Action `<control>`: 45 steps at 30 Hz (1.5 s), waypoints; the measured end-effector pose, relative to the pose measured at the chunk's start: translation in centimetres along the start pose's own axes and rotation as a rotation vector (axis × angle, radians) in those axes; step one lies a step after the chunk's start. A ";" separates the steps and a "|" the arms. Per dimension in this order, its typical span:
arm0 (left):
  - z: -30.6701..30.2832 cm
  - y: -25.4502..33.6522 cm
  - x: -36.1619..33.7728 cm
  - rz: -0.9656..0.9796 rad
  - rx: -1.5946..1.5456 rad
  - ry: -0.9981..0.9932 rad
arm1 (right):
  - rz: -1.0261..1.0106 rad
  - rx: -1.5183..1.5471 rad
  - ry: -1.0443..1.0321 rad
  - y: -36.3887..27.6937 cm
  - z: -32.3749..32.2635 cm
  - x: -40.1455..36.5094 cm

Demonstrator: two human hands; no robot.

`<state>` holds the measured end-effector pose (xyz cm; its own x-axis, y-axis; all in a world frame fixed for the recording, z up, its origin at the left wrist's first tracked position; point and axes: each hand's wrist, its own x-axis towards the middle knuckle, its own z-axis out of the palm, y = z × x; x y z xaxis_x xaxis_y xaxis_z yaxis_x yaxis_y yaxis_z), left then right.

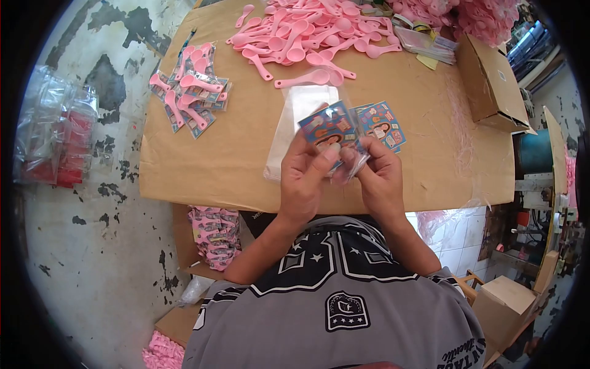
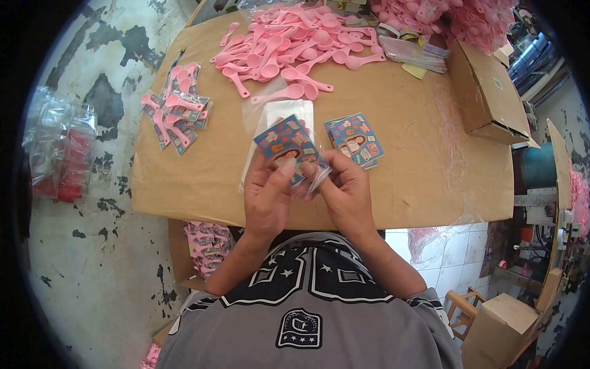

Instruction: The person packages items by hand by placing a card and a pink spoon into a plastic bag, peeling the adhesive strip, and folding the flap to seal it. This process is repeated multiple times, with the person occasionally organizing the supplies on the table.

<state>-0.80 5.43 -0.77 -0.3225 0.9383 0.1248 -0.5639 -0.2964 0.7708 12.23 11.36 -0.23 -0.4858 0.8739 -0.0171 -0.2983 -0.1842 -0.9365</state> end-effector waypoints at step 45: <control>-0.8 1.7 2.8 -0.105 -0.432 0.210 | -0.961 -0.958 -0.175 -0.2 0.1 0.6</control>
<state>-3.24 7.44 0.40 -0.3683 0.9240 -0.1023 -0.8509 -0.2908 0.4375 11.96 11.88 0.00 -0.5295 0.3986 0.7488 0.0717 0.9006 -0.4287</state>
